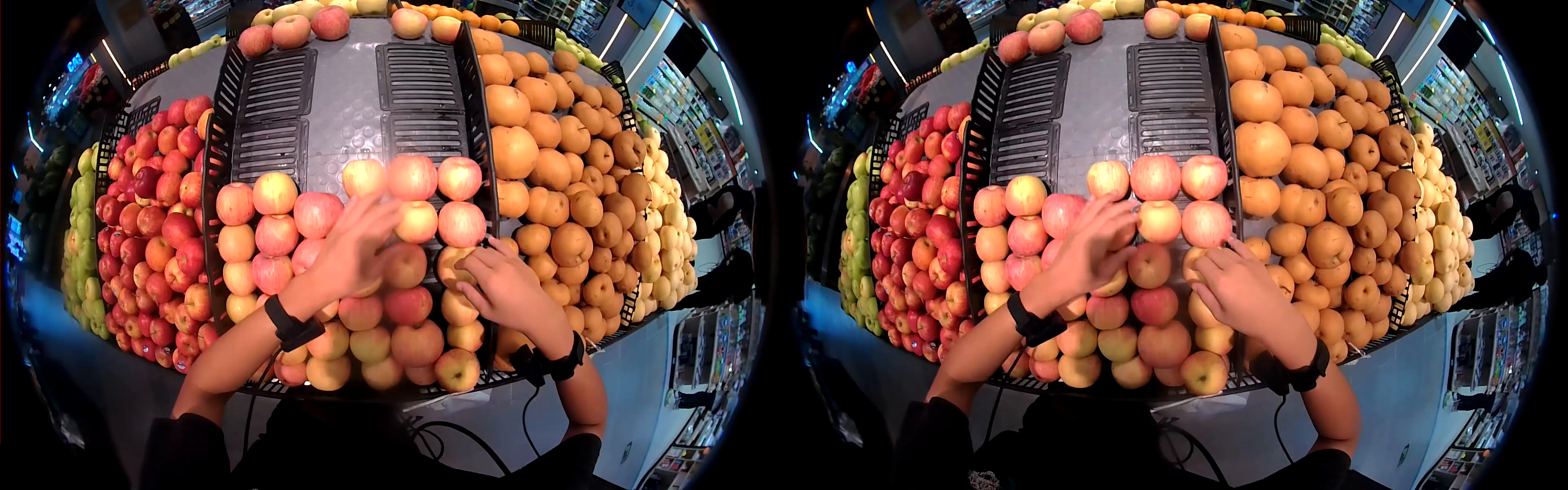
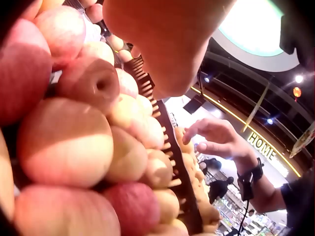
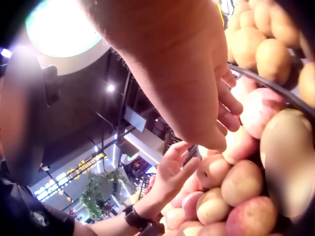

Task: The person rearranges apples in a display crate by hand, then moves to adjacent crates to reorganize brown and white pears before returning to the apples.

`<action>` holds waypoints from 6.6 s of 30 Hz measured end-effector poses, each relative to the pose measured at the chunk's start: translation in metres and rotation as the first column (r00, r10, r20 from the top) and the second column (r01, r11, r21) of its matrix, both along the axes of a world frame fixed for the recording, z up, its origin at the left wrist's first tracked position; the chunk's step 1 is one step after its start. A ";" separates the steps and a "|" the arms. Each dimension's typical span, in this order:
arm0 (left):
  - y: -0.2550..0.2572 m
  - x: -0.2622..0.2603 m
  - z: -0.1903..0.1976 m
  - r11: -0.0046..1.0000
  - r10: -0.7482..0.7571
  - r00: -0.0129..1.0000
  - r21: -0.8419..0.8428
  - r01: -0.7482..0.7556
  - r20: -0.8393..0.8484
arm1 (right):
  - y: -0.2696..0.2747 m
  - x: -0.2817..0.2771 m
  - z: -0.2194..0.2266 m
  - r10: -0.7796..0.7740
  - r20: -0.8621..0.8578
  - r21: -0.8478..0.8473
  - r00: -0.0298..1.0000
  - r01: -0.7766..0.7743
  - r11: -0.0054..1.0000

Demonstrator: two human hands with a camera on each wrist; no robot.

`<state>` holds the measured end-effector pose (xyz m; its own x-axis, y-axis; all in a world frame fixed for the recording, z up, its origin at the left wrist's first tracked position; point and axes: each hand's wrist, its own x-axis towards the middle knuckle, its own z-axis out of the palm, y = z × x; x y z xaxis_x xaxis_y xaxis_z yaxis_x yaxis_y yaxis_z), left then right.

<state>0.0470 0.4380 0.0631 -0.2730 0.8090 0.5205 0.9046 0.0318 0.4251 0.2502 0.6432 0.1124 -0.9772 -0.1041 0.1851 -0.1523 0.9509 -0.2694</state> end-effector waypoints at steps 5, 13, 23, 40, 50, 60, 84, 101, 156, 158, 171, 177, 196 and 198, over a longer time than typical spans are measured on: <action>-0.025 0.071 -0.024 0.951 -0.276 0.957 -0.164 0.260 -0.084 | -0.038 0.060 -0.012 -0.061 0.200 -0.030 0.978 0.068 0.997; -0.044 0.107 -0.071 0.919 -0.331 0.928 -0.281 0.276 -0.172 | -0.088 0.131 -0.067 -0.197 0.223 0.048 0.955 0.191 0.980; -0.044 0.104 -0.056 0.885 -0.307 0.949 -0.345 0.312 0.071 | -0.073 0.118 -0.047 -0.435 0.283 -0.303 0.855 0.510 0.805; -0.056 0.097 -0.018 0.923 -0.328 0.777 0.008 0.384 0.538 | -0.084 0.045 -0.033 0.037 0.637 -0.715 0.770 0.607 -0.347; -0.068 0.029 0.021 0.980 -0.101 0.833 -0.087 0.176 0.544 | -0.103 -0.025 -0.014 0.101 0.224 -0.968 0.969 0.209 0.137; -0.079 -0.052 0.054 0.977 -0.214 0.972 0.036 0.212 0.099 | -0.102 -0.123 0.013 0.059 0.068 -0.771 0.996 0.015 0.636; -0.043 -0.132 0.033 0.972 0.054 0.971 0.211 -0.104 0.231 | -0.096 -0.245 0.008 -0.023 0.474 -0.879 0.880 0.473 -0.054; -0.041 -0.199 0.017 0.918 -0.149 0.722 -0.178 0.355 0.676 | -0.066 -0.243 -0.026 -0.086 0.012 -0.312 0.996 0.085 0.946; -0.160 -0.010 -0.016 0.939 0.342 0.935 -0.080 -0.335 0.090 | -0.096 -0.102 -0.044 -0.100 -0.343 -0.619 0.934 -0.145 0.772; -0.169 0.011 -0.022 0.938 0.347 0.924 -0.067 -0.340 0.159 | -0.112 -0.082 -0.024 -0.138 -0.127 -0.667 0.982 0.018 0.745; -0.199 0.088 -0.082 0.918 0.394 0.915 -0.083 -0.387 0.086 | -0.156 -0.034 -0.005 -0.131 -0.503 -0.236 0.854 0.010 0.972; -0.211 0.104 -0.109 0.922 0.379 0.924 -0.112 -0.371 0.057 | -0.123 0.045 -0.025 -0.375 -0.338 -0.205 0.863 0.322 0.924; -0.124 0.165 -0.086 0.955 0.291 0.952 0.025 -0.294 0.096 | -0.008 0.178 -0.106 -0.555 -0.180 -0.156 0.812 0.533 0.832; -0.079 0.184 -0.075 0.976 0.216 0.971 -0.033 -0.214 0.100 | -0.008 0.178 -0.109 -0.523 -0.243 -0.143 0.817 0.503 0.852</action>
